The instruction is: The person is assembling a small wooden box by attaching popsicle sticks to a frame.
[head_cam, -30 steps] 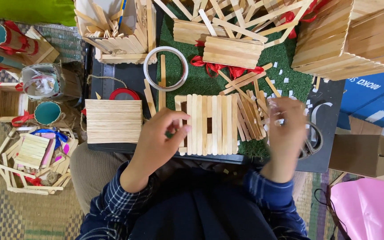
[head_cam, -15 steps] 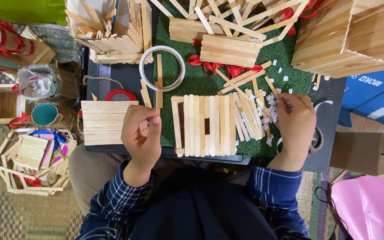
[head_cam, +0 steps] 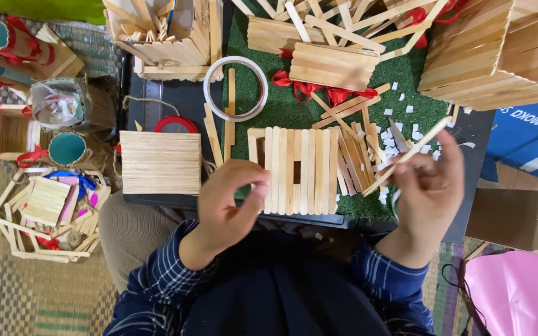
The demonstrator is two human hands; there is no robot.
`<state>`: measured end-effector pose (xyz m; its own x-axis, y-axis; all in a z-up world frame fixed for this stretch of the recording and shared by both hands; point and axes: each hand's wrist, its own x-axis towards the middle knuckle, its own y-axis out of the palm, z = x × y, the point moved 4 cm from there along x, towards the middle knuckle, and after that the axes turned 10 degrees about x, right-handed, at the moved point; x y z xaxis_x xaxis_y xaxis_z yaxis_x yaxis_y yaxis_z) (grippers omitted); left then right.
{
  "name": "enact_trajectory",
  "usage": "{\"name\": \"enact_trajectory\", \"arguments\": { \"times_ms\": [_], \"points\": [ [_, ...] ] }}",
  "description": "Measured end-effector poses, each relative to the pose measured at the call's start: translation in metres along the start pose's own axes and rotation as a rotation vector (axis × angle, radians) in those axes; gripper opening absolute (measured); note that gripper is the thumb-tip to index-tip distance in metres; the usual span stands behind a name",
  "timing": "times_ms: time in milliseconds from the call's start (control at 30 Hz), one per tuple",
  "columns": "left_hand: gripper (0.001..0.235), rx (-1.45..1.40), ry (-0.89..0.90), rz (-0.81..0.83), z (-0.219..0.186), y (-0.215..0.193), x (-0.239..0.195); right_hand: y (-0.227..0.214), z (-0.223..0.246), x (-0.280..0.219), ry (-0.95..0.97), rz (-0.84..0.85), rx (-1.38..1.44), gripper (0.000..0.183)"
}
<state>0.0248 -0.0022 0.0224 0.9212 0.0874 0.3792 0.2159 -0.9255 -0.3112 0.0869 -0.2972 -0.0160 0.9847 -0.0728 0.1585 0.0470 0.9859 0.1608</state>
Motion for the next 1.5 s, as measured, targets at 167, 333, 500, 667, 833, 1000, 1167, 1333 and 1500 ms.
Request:
{"name": "enact_trajectory", "arguments": {
  "times_ms": [167,333,500,667,833,1000,1167,1333,1500],
  "points": [
    [0.017,-0.076,0.007,0.140,-0.008,0.015,-0.003,0.035,-0.008,-0.024,-0.010,0.308,0.123,0.074],
    [0.017,-0.088,0.038,0.083,0.003,0.009,-0.005,0.017,-0.011,-0.009,-0.122,0.178,-0.024,0.039],
    [0.016,0.013,-0.066,-0.084,0.015,-0.017,0.002,-0.020,-0.004,0.024,-0.275,-0.021,-1.037,0.022],
    [0.016,0.004,-0.027,-0.084,0.013,-0.012,0.004,0.007,-0.002,0.022,-0.238,0.035,-1.150,0.026],
    [0.014,-0.006,-0.034,-0.100,0.014,-0.012,0.004,0.021,-0.025,0.021,-0.237,0.197,-1.181,0.025],
    [0.015,-0.019,-0.040,-0.114,0.007,-0.014,0.008,0.021,-0.012,0.023,-0.236,0.159,-1.029,0.021],
    [0.014,-0.048,-0.033,-0.129,0.010,-0.011,0.005,-0.009,-0.020,0.027,-0.252,0.003,-0.757,0.022],
    [0.008,-0.008,-0.099,-0.030,0.004,-0.013,0.002,-0.010,0.008,0.012,-0.127,-0.137,-0.311,0.027],
    [0.015,-0.234,-0.214,0.078,0.008,-0.006,-0.004,-0.006,0.017,-0.003,-0.505,-0.079,-0.309,0.028]
  ]
}}
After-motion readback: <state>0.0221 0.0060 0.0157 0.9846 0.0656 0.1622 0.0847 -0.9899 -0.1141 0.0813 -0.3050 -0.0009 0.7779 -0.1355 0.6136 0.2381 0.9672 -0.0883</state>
